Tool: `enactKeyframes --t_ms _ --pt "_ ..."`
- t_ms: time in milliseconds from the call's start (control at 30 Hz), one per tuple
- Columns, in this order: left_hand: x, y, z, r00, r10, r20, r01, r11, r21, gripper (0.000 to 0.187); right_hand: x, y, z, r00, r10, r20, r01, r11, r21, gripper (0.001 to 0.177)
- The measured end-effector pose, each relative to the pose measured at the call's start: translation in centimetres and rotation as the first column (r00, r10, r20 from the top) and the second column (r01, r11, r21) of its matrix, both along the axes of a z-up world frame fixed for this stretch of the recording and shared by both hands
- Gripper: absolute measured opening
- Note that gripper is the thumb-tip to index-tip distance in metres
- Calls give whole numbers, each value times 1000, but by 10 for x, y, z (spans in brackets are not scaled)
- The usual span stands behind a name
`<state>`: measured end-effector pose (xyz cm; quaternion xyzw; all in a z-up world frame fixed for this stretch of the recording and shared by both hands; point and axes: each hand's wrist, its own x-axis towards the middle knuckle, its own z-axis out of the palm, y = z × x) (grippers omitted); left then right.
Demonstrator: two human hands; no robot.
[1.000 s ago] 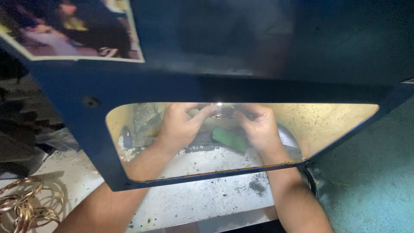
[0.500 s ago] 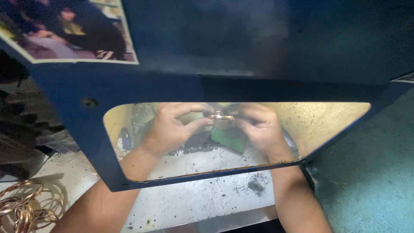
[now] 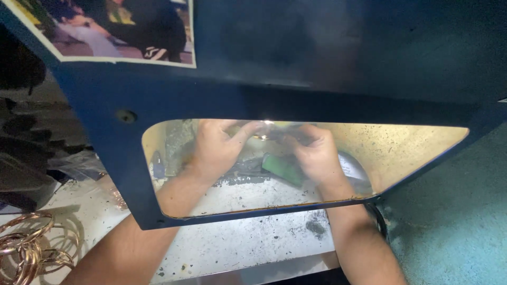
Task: Polishing a metal ring using a bench polisher inside a protective enclosure at a jewelry workshop.
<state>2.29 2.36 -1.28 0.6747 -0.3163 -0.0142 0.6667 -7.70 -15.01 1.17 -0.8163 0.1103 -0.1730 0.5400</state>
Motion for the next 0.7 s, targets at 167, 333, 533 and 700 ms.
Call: enactKeyframes --t_ms 167,333,533,700 --pt "-8 0 -1 998 5 -57 -7 1000 -22 13 -2 -4 0 995 -23 -101 22 1000 -8 2" --pt "1 1 5 991 3 -131 -5 1000 -21 14 3 2 2 984 -53 -170 45 997 -55 6" --pt "2 9 4 996 -42 -83 37 997 -65 17 2 6 1 991 -44 -129 45 999 12 15" --pt "-9 3 7 972 -234 -8 234 972 -21 20 -7 -6 23 986 115 117 -80 961 -265 5"
